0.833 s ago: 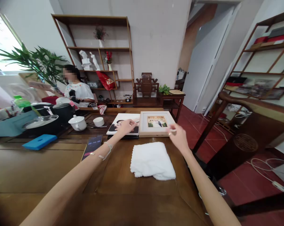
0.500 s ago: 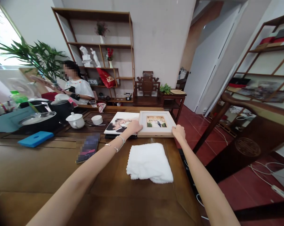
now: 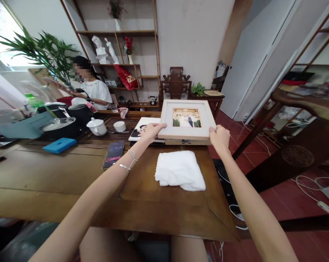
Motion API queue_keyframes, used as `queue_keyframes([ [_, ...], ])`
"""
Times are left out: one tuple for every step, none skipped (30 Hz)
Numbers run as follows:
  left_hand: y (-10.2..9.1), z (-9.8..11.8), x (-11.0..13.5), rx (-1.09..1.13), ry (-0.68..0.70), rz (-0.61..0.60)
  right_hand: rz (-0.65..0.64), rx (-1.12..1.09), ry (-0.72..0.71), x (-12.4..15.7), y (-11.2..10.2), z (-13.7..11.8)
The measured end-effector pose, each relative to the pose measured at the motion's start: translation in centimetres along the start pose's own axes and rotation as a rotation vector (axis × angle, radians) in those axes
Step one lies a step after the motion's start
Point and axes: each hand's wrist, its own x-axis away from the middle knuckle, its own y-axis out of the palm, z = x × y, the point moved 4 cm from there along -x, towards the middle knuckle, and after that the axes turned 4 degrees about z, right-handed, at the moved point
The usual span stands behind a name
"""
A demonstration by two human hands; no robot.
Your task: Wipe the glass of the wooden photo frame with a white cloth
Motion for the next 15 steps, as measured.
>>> queue_keyframes([
  [-0.4, 0.1, 0.7, 0.066, -0.028, -0.001, 0.005, -0.027, -0.012, 0.4, -0.3, -0.6],
  [-0.8, 0.1, 1.4, 0.125, -0.053, 0.005, 0.007, -0.055, -0.024, 0.8, -0.5, -1.1],
  [-1.5, 0.1, 2.2, 0.177, -0.078, 0.019, 0.006, -0.083, -0.035, 1.2, -0.7, -1.6],
  [-2.2, 0.1, 3.1, 0.221, -0.101, 0.036, 0.003, -0.106, -0.043, 1.7, -0.9, -2.0],
  [-3.2, 0.1, 3.9, 0.262, -0.122, 0.056, 0.001, -0.139, -0.051, 2.3, -1.1, -2.3],
  [-4.3, 0.0, 4.8, 0.298, -0.14, 0.078, 0.002, -0.195, -0.062, 3.0, -1.5, -2.5],
  [-5.5, -0.1, 5.7, 0.329, -0.156, 0.1, -0.001, -0.277, -0.085, 4.0, -1.9, -2.7],
  [-6.9, -0.3, 6.6, 0.356, -0.171, 0.117, -0.019, -0.379, -0.127, 5.2, -2.4, -2.9],
  [-8.3, -0.6, 7.4, 0.378, -0.183, 0.134, -0.071, -0.487, -0.194, 6.7, -2.7, -3.2],
  [-9.7, -1.0, 8.3, 0.414, -0.189, 0.154, -0.163, -0.575, -0.289, 8.5, -3.0, -3.6],
  [-11.2, -1.5, 9.2, 0.501, -0.216, 0.198, -0.28, -0.625, -0.397, 10.5, -3.0, -4.1],
  [-12.7, -2.0, 10.0, 0.559, -0.244, 0.25, -0.41, -0.616, -0.509, 12.6, -2.8, -4.5],
  [-13.9, -2.5, 10.9, 0.584, -0.271, 0.263, -0.511, -0.571, -0.609, 14.6, -2.5, -5.0],
  [-15.0, -3.0, 11.7, 0.575, -0.292, 0.272, -0.579, -0.504, -0.693, 16.4, -2.0, -5.3],
  [-16.0, -3.4, 12.5, 0.538, -0.319, 0.281, -0.606, -0.433, -0.752, 17.8, -1.4, -5.7],
])
